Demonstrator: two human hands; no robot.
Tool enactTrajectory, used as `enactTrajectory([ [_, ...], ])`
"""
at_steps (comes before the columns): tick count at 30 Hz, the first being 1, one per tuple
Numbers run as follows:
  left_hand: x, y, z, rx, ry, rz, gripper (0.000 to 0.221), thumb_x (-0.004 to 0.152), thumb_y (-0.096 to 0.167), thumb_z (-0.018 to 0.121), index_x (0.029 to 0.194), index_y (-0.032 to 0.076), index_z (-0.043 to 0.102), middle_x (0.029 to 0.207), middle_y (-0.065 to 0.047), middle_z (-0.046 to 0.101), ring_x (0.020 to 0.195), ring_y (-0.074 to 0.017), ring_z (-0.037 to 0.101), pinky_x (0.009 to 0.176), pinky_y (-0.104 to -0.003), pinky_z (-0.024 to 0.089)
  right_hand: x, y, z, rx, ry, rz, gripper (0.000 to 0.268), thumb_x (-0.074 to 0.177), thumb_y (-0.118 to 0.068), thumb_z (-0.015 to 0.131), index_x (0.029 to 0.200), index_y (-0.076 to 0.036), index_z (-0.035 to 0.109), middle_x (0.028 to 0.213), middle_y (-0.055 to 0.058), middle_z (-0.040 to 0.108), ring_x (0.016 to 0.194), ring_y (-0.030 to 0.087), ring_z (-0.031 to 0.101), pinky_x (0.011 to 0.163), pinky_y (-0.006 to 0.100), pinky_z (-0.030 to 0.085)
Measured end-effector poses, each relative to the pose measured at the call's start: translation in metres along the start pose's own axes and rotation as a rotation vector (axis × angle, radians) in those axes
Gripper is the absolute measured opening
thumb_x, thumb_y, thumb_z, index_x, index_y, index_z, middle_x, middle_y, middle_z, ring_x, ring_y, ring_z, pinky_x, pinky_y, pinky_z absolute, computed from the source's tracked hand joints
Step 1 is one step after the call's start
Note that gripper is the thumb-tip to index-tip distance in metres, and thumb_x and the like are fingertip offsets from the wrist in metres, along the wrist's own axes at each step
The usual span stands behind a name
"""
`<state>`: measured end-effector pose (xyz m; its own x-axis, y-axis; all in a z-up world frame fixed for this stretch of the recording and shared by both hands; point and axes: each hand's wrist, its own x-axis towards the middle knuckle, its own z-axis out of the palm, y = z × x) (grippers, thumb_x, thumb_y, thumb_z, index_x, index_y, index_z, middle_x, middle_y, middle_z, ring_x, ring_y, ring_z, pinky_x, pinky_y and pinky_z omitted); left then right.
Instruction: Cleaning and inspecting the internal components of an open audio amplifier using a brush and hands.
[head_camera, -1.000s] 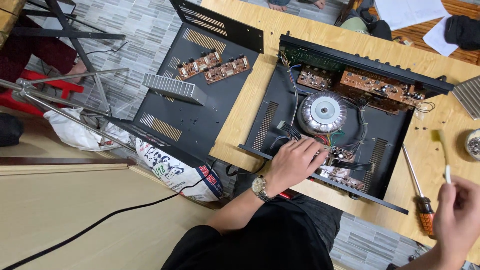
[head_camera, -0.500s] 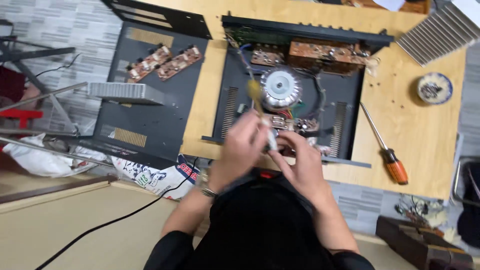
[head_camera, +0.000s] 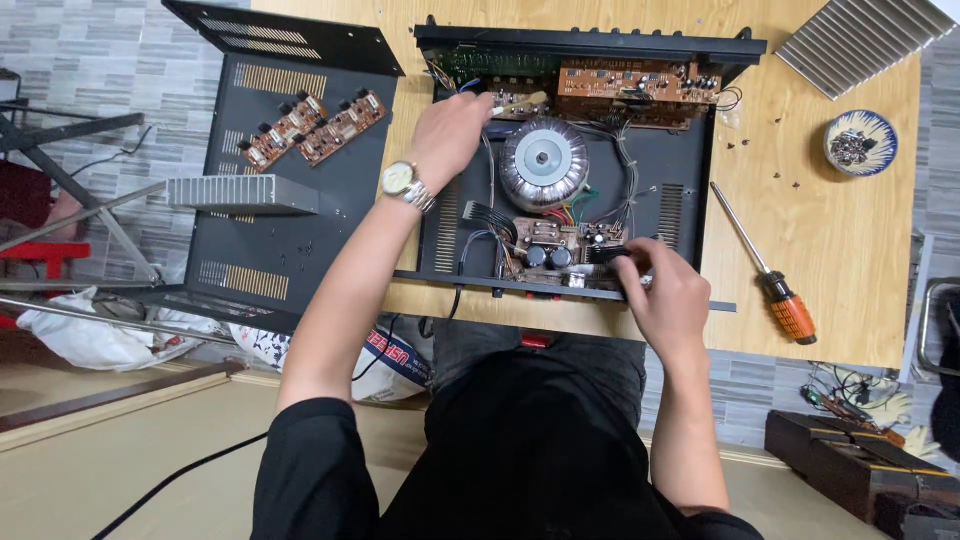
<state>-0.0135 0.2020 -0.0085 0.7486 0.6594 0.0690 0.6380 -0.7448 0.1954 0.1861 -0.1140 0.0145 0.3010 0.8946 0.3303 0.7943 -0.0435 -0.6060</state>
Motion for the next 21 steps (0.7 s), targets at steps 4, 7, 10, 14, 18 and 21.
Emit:
enactTrajectory([
  [4,0.035,-0.001,0.031,0.02,-0.112,0.017,0.021,0.11,0.021,0.052,0.102,0.009,0.067,0.079,-0.008,0.068,0.068,-0.0258,0.066,0.054,-0.041,0.055,0.001,0.0,0.004,-0.182,-0.007,-0.04,0.013,0.105,-0.026,0.066,0.11,-0.016,0.071,0.094,-0.004,0.074,0.071,0.013,0.065,0.055,0.033,0.043],
  [7,0.054,-0.009,0.059,-0.069,-0.022,0.043,0.024,0.107,0.014,0.05,0.085,0.012,0.057,0.068,-0.005,0.059,0.06,-0.0268,0.058,0.049,-0.044,0.042,0.001,0.001,0.007,-0.199,-0.006,-0.011,0.013,0.104,-0.028,0.067,0.111,-0.018,0.071,0.087,-0.004,0.072,0.076,0.014,0.068,0.057,0.033,0.044],
  [10,0.065,-0.008,0.067,-0.127,0.02,0.05,0.024,0.106,0.015,0.051,0.083,0.012,0.058,0.076,-0.008,0.068,0.064,-0.0326,0.063,0.048,-0.048,0.043,-0.002,0.004,0.011,-0.218,0.009,-0.002,0.014,0.104,-0.03,0.067,0.11,-0.018,0.072,0.088,-0.004,0.073,0.074,0.013,0.068,0.057,0.034,0.045],
  [14,0.073,-0.001,0.076,-0.163,0.08,0.059,0.028,0.106,0.016,0.051,0.081,0.012,0.06,0.074,-0.008,0.069,0.065,-0.0325,0.066,0.046,-0.046,0.044,-0.001,0.0,0.01,-0.213,0.01,-0.005,0.013,0.105,-0.029,0.066,0.108,-0.018,0.072,0.087,-0.004,0.073,0.073,0.013,0.068,0.058,0.032,0.044],
  [18,0.076,0.0,0.073,-0.227,0.046,0.035,0.031,0.107,0.017,0.052,0.077,0.016,0.059,0.064,-0.001,0.06,0.055,-0.0185,0.058,0.046,-0.035,0.044,-0.001,0.001,0.012,-0.254,0.036,-0.017,0.013,0.105,-0.032,0.066,0.106,-0.02,0.072,0.085,-0.005,0.072,0.074,0.014,0.068,0.055,0.033,0.043],
  [21,0.063,-0.007,0.048,-0.268,-0.024,0.05,0.026,0.105,0.027,0.051,0.084,0.019,0.065,0.077,-0.006,0.072,0.075,-0.0325,0.07,0.063,-0.047,0.053,-0.002,0.007,0.013,-0.247,0.061,-0.04,0.011,0.104,-0.033,0.068,0.106,-0.023,0.072,0.078,-0.007,0.07,0.07,0.013,0.068,0.058,0.032,0.048],
])
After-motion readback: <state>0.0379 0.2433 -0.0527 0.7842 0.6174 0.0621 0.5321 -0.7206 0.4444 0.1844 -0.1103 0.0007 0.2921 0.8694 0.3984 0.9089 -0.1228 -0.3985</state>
